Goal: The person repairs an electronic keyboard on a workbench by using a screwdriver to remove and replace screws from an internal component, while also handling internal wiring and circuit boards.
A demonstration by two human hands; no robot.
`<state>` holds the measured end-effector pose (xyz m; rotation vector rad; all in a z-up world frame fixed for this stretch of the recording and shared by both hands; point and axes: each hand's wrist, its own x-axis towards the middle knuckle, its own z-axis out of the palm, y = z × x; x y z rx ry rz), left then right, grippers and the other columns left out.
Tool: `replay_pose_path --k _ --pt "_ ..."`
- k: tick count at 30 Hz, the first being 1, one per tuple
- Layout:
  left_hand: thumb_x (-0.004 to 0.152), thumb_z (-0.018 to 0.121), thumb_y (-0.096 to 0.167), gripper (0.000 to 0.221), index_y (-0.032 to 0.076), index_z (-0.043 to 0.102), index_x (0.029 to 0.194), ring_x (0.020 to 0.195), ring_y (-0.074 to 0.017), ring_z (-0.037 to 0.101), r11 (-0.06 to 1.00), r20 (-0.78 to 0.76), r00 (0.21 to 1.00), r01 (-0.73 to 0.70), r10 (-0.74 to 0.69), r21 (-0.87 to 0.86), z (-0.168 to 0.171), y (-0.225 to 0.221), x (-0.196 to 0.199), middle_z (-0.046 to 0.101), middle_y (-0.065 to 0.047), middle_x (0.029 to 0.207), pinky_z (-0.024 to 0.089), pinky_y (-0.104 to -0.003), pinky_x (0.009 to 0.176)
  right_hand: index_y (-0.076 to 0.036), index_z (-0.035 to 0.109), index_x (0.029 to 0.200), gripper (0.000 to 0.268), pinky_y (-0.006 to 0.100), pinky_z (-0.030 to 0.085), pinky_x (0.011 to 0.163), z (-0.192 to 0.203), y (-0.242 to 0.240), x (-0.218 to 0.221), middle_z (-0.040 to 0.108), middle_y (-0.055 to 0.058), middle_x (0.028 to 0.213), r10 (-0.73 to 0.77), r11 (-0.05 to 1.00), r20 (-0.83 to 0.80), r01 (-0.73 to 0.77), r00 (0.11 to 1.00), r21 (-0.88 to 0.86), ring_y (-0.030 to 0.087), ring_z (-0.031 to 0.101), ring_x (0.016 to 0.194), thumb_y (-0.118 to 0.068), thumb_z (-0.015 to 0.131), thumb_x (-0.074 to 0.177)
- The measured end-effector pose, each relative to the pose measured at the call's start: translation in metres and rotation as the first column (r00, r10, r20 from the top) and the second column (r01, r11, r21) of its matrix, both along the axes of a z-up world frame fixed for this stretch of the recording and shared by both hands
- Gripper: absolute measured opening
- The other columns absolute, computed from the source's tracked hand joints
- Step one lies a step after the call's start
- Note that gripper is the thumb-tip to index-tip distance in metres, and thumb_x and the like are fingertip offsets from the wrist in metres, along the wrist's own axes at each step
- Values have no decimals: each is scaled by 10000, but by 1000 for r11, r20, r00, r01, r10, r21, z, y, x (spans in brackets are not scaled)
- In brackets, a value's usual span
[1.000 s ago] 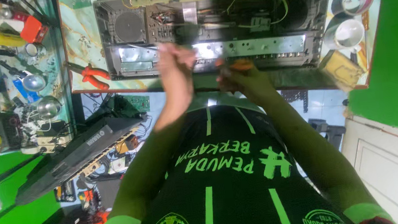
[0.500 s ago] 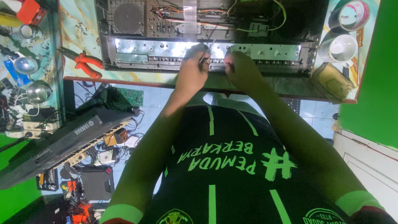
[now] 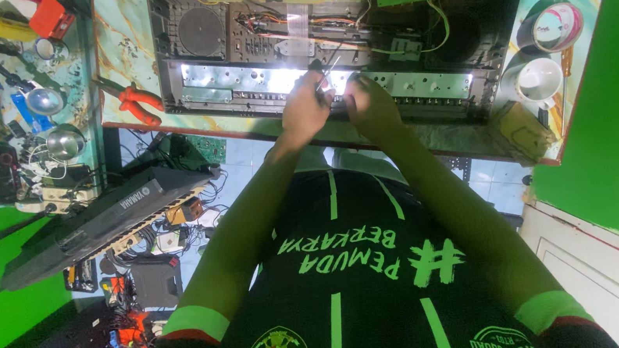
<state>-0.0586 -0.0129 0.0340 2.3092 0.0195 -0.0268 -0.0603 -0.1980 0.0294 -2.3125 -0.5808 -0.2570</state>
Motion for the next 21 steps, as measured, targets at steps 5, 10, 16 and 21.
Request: replay_pose_path --k 5,10,16,21 --pt "912 710 205 167 118 692 1053 1014 -405 665 1000 73 997 27 -27 -10 -8 0 -2 714 -158 1024 542 -480 856 -47 625 1045 121 497 546 828 -5 -3 4 667 206 1011 18 998 -252 -33 968 -56 393 664 929 -163 594 1046" --pt "963 665 301 247 141 783 1110 943 -342 733 989 -118 992 22 -39 -147 -5 -7 -6 749 -153 1006 561 -403 842 -46 643 1072 161 415 531 757 5 -4 1 680 158 961 57 970 -324 24 944 240 309 668 845 -187 670 999" --pt "908 777 417 354 93 805 1047 859 -165 707 895 -355 933 -110 -57 -433 8 -4 -3 801 -61 930 537 -295 813 -70 666 1025 186 309 502 706 16 -3 5 680 76 860 16 944 -472 143 881 298 175 629 760 -235 742 985" --pt "905 731 436 340 152 795 1082 903 -143 695 912 -524 845 -132 -102 -389 15 1 1 757 -15 942 553 -306 831 -84 699 1021 142 316 495 673 30 -3 2 709 73 856 -9 950 -480 158 877 271 177 636 729 -215 746 991"
